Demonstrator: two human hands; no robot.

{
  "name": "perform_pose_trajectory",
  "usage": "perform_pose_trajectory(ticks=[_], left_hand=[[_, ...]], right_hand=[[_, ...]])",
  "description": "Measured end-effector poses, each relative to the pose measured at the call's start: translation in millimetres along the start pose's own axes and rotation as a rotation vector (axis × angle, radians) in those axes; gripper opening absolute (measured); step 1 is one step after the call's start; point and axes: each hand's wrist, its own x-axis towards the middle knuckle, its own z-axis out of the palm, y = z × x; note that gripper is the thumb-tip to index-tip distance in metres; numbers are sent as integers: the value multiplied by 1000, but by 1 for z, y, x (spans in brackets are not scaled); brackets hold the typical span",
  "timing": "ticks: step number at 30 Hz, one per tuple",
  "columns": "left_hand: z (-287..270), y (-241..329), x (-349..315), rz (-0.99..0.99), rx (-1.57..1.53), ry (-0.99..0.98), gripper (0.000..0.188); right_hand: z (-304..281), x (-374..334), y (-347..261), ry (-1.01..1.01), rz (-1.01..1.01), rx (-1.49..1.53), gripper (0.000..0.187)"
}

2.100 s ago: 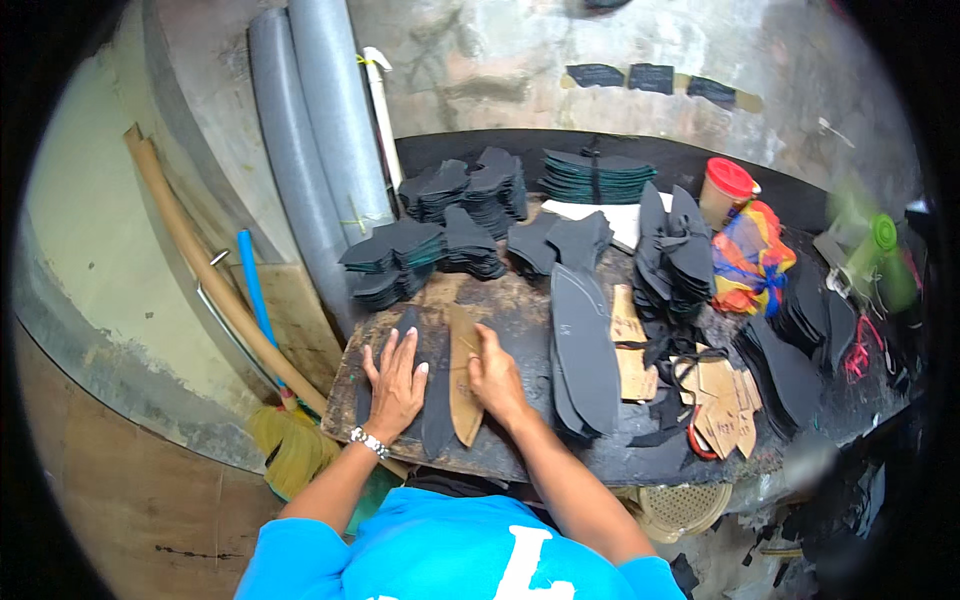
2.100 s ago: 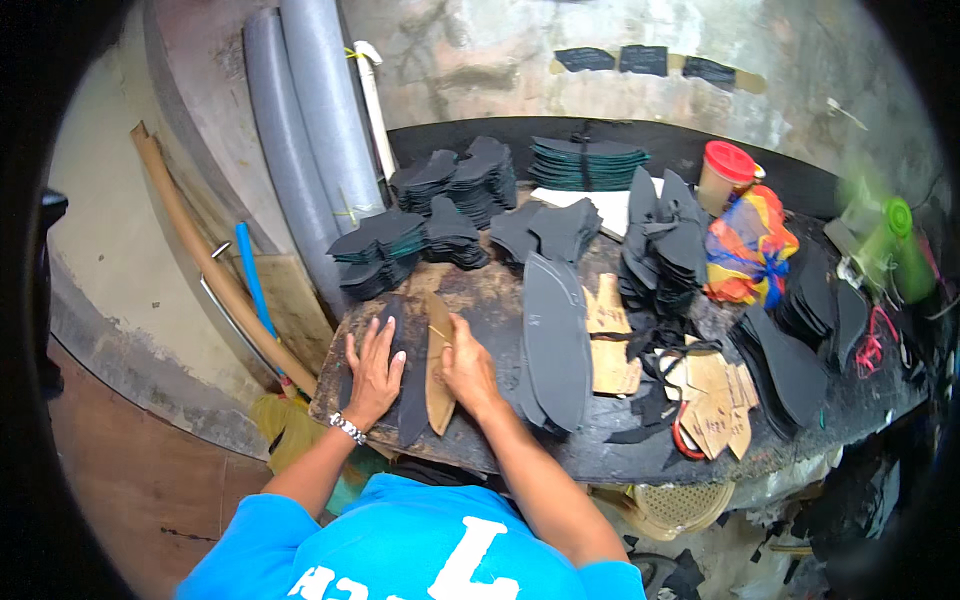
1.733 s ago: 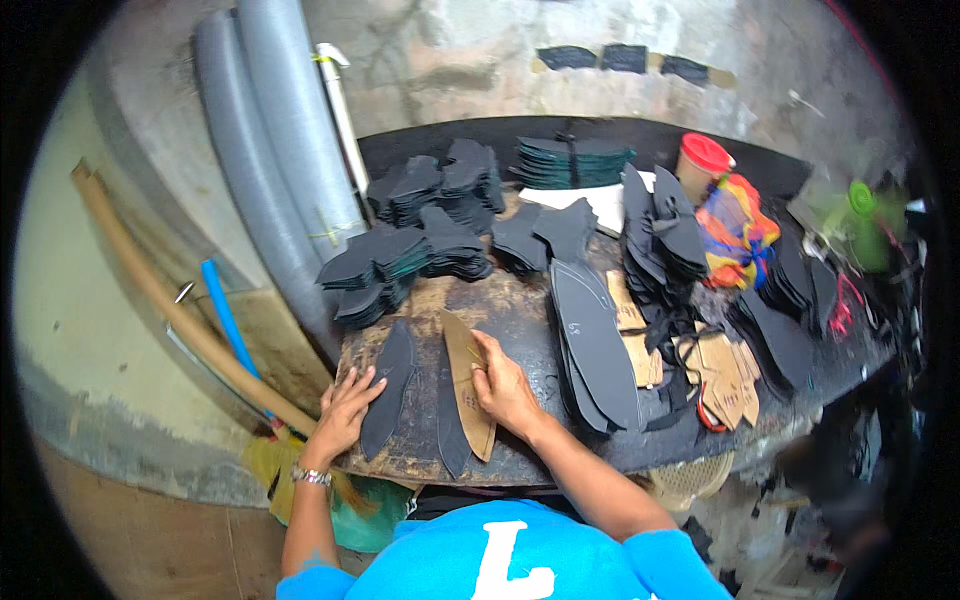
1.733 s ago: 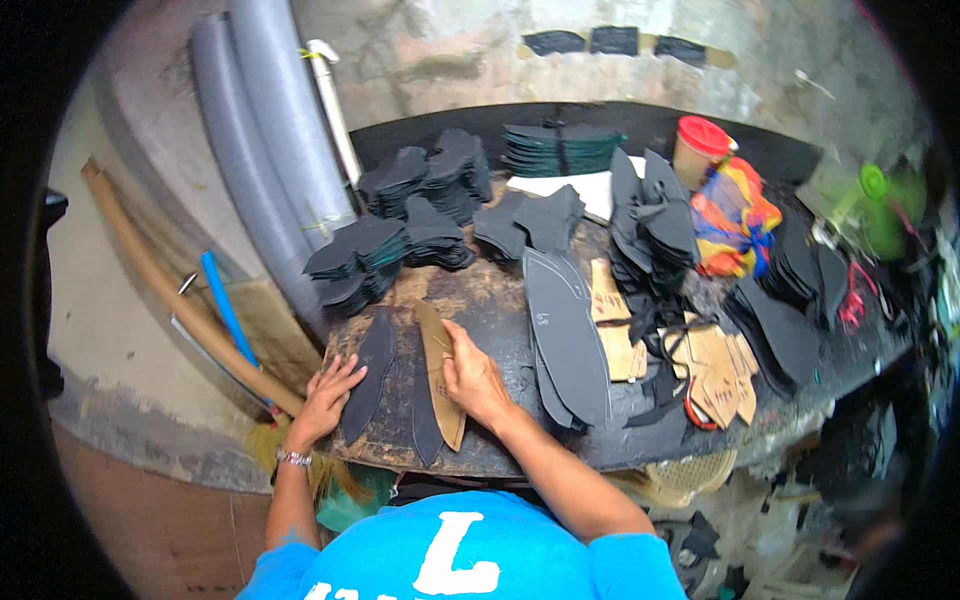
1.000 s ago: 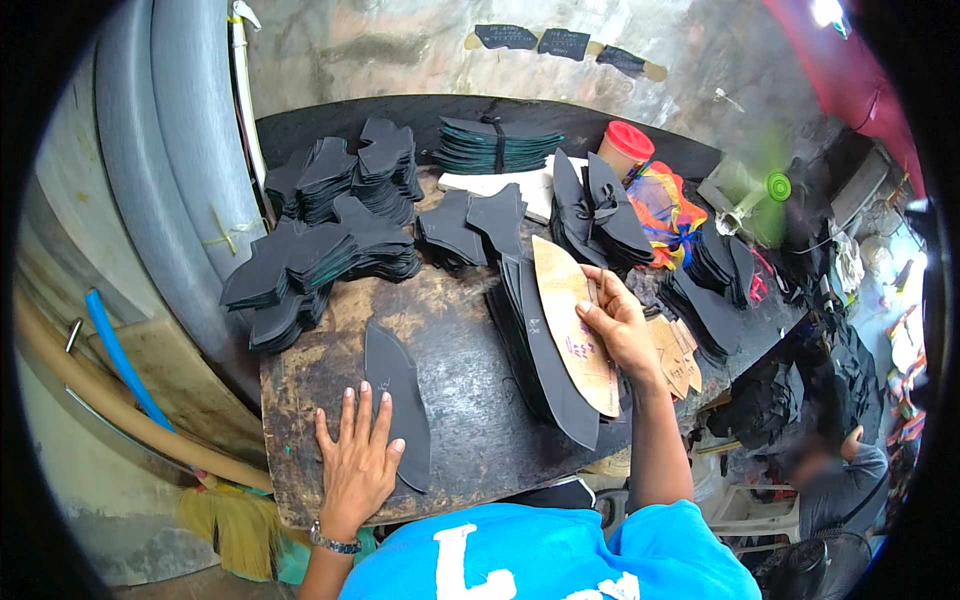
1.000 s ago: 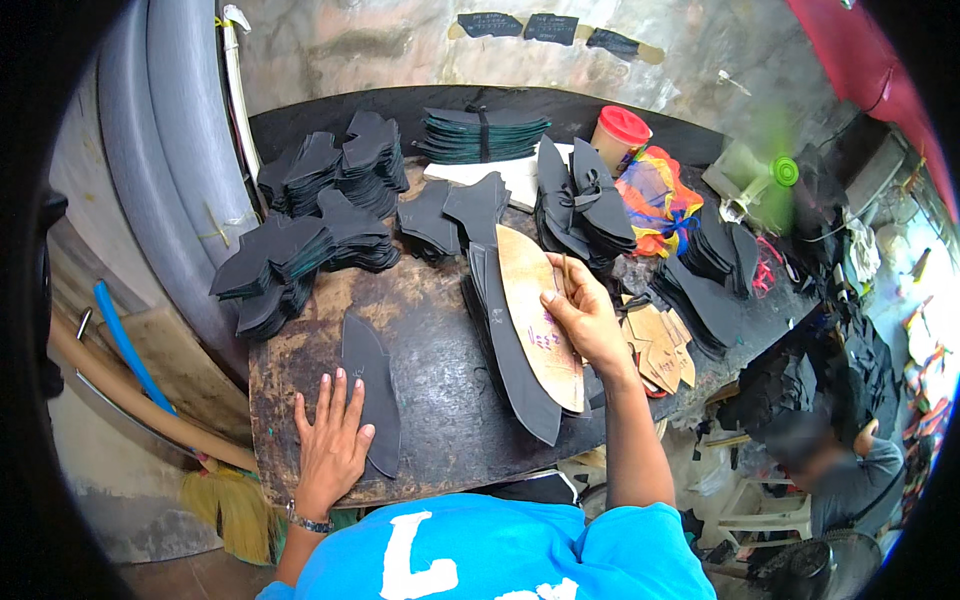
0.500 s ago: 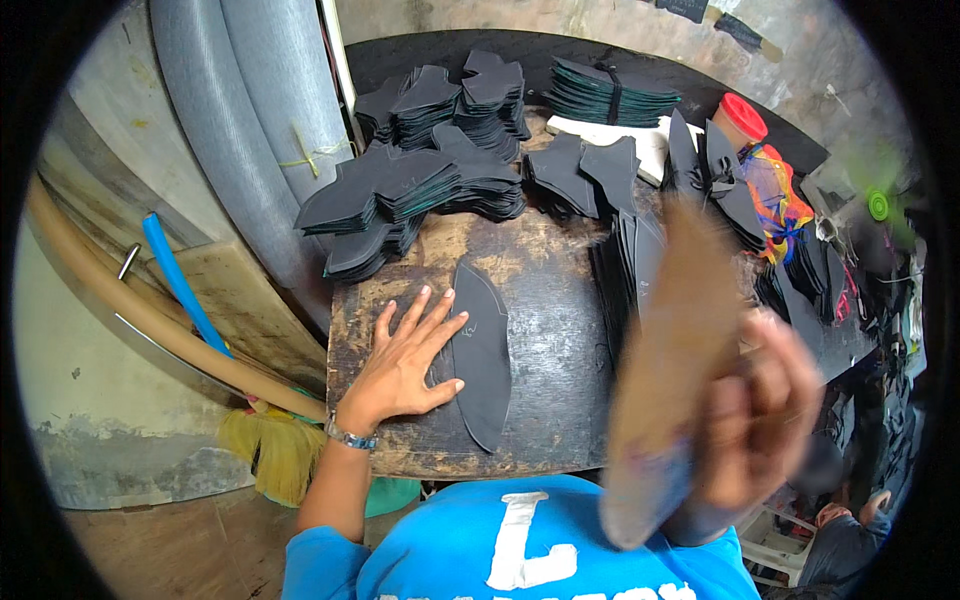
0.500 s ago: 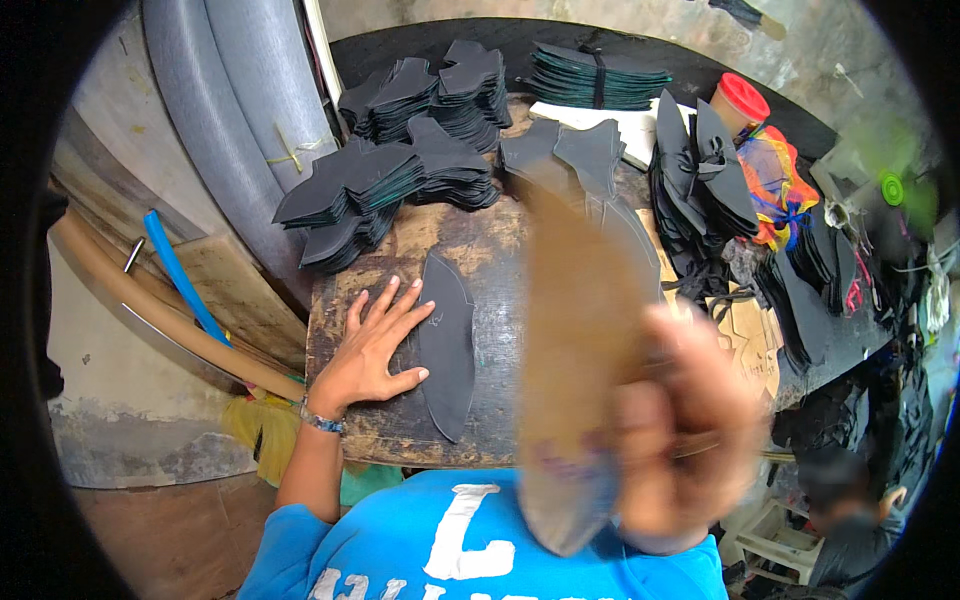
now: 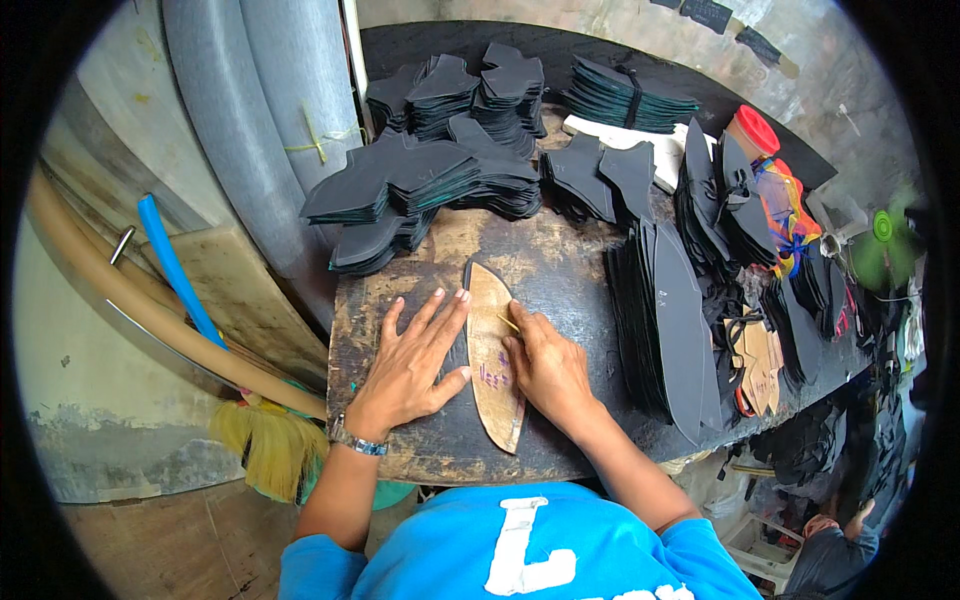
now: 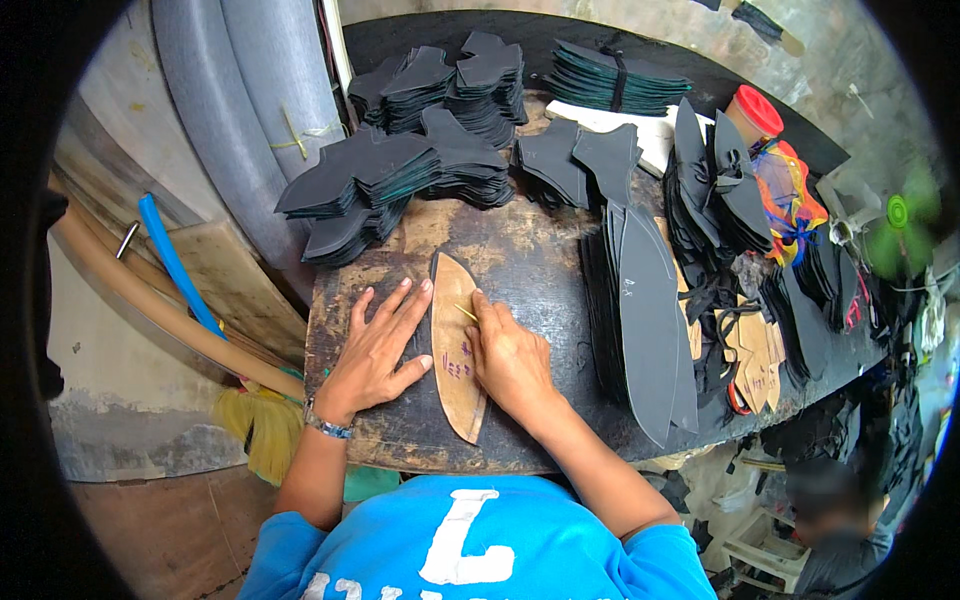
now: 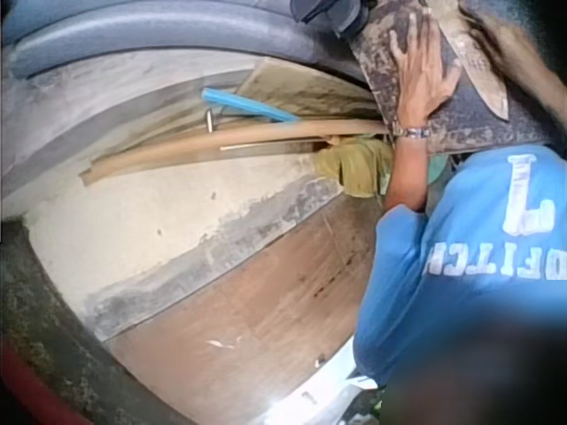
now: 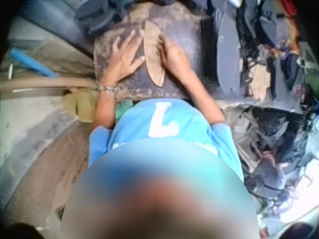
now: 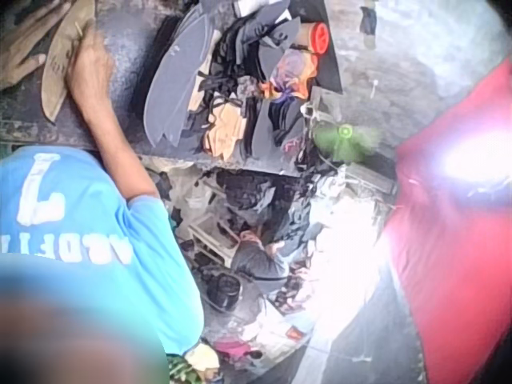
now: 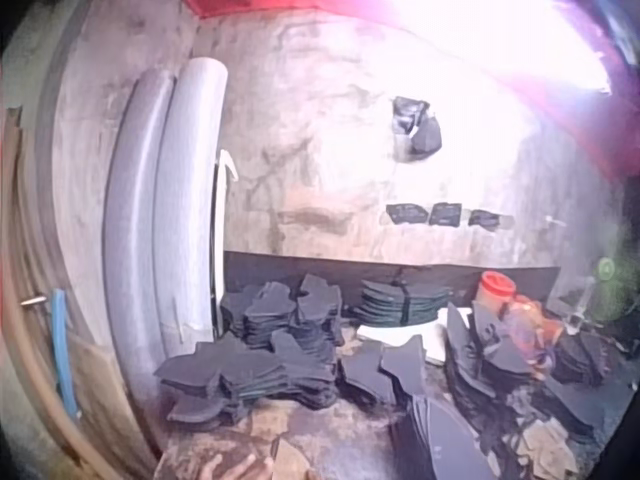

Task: The person places a cardboard template on a stack of black rubber pieces and traces the outline with a pencil. They then remove the template, gather the marked pieces, and tie them together with a rubber band. The person also handles a mesh bag and additional templates on the worktable.

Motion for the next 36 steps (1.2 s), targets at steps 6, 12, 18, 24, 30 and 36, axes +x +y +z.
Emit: perform_pose_trajectory(ticks=[6,12,18,24,30,36], left_hand=[[1,7,2,-4,36,16,89],[1,7,4,-36,27,-7,93],[1,8,6,-54,21,-23,92],[0,8,7,-45,2,-11,92],[1,7,6,-54,9,-12,92],[2,8,2,-52,-2,-28,93]], right_hand=[[-7,2,-3,-110,51,-23,39],[-15,7,16,297,130,400,17],[-21,7,33,354,279,841,34],[-10,5,27,245,174,705,26],[-7,8,25,224,103,629,18],[-7,6,23,207,23,580,16]])
